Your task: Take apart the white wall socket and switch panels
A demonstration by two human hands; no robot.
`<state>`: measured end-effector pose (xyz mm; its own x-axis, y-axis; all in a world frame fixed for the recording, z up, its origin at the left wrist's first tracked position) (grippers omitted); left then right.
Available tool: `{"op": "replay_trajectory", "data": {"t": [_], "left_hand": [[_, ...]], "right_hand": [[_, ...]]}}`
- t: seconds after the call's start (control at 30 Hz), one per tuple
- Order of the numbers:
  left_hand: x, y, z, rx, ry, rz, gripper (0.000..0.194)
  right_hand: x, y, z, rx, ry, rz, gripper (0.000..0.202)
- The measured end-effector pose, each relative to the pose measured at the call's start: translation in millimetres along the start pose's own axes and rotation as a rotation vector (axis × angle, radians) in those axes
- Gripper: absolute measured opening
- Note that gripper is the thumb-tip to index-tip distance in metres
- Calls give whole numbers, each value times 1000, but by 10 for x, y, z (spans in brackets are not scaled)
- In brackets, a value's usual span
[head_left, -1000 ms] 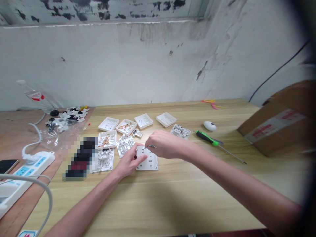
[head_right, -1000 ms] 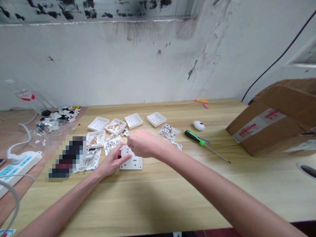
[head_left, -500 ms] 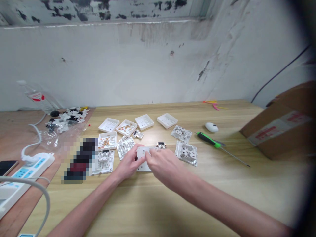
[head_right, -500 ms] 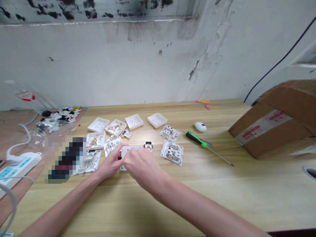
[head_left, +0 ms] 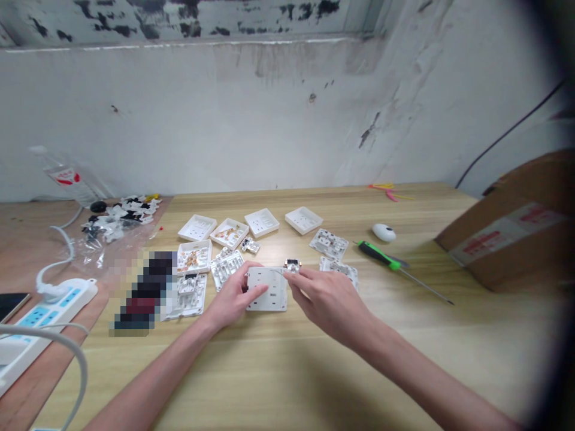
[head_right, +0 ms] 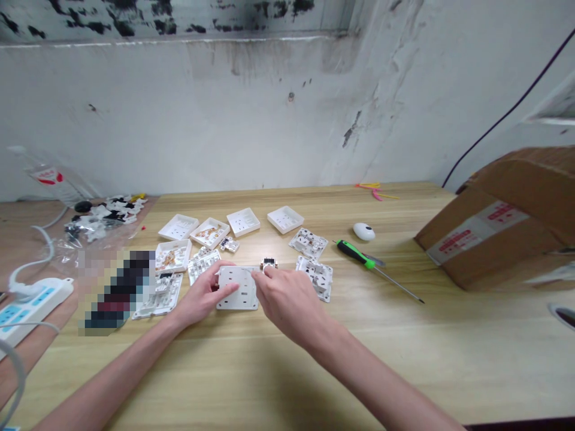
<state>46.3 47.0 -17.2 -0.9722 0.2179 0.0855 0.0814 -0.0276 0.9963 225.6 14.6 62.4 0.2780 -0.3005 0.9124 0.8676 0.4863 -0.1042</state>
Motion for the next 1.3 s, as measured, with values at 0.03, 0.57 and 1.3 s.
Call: {"op": "replay_trajectory", "data": {"t": [0.03, 0.57, 1.3], "left_hand": [[0, 5, -2, -3, -2, 8, 35], [19, 74, -36, -35, 21, 87, 35], [6, -22, 14, 37, -9, -63, 36]], "right_hand": [[7, 22, 9, -2, 3, 18, 27], [267, -21, 447, 58, -170, 8, 23], [130, 184, 675, 140, -262, 236, 21]]}}
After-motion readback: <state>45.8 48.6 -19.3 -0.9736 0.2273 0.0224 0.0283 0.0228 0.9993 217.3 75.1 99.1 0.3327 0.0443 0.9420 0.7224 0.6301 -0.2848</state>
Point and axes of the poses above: each hand's wrist, its own z-axis towards the middle knuckle, its own x-axis out of the back of the hand, y = z × x, the point moved 3 cm from there along z, towards the middle knuckle, and after that the axes turned 14 degrees about y, right-handed, at the moved point
